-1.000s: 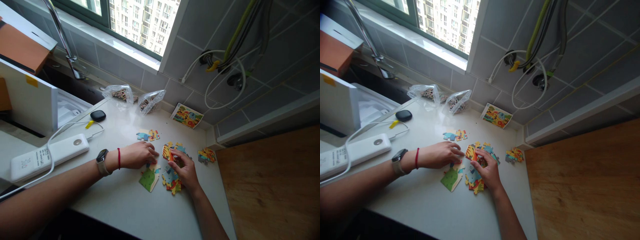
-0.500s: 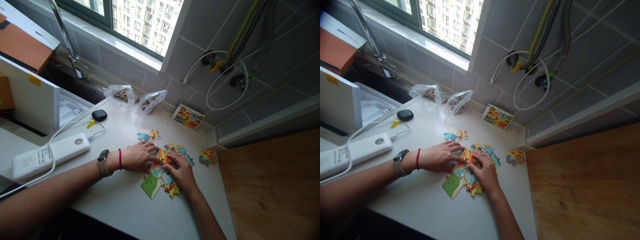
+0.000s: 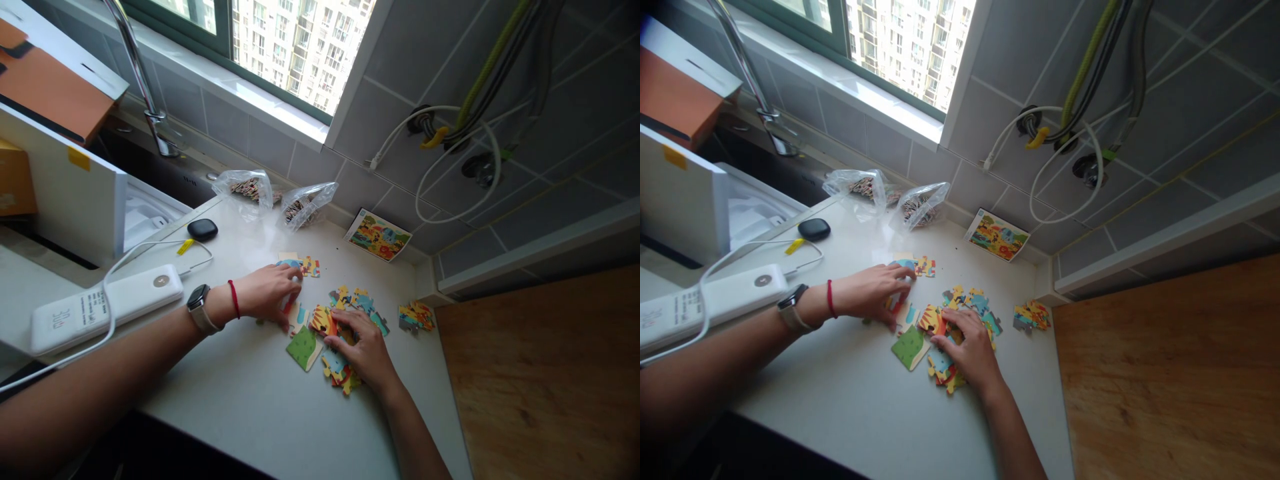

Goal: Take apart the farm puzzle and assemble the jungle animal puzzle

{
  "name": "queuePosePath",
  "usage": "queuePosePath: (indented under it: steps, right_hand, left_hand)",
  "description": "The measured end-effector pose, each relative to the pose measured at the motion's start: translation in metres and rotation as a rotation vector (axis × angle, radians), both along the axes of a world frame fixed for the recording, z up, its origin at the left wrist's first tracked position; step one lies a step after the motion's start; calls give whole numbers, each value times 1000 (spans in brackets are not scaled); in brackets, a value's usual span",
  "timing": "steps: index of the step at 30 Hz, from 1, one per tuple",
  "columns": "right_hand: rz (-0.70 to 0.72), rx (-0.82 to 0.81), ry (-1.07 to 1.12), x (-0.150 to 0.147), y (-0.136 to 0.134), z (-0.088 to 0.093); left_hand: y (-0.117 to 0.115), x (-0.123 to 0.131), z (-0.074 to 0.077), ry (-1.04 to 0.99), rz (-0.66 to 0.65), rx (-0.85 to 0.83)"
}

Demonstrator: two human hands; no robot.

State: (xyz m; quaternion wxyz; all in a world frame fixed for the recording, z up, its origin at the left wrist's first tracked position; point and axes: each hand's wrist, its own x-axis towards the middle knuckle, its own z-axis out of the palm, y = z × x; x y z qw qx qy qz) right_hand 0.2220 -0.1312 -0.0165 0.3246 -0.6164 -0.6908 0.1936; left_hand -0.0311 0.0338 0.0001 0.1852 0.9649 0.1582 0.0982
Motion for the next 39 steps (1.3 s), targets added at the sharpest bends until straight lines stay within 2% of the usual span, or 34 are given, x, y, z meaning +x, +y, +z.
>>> queuePosePath:
  steps: [7, 12, 22, 24, 28, 30, 34, 39]
  right_hand:
    - [22, 23, -18, -6, -3, -2]
    - [37, -22, -25, -7, -3, 2]
    - [85, -76, -43, -4, -3, 8]
    - [98, -86, -51, -2, -3, 9]
    - [114, -80, -58, -1, -2, 8]
    - [93, -36, -58, 0, -2, 6]
    - [27, 26, -58, 5, 0, 2]
    - [-31, 37, -64, 12, 0, 0]
  left_hand:
    - [-7, 2, 7, 23, -35, -15]
    - [-9, 4, 9, 62, -23, -31]
    - [5, -5, 8, 111, 102, 28]
    - [5, -4, 6, 63, 63, 27]
    - [-3, 8, -2, -96, -129, -32]
    - [-10, 16, -7, -141, -185, -44]
    - [-17, 25, -13, -163, -146, -45]
    - [-19, 28, -13, -139, -94, -51]
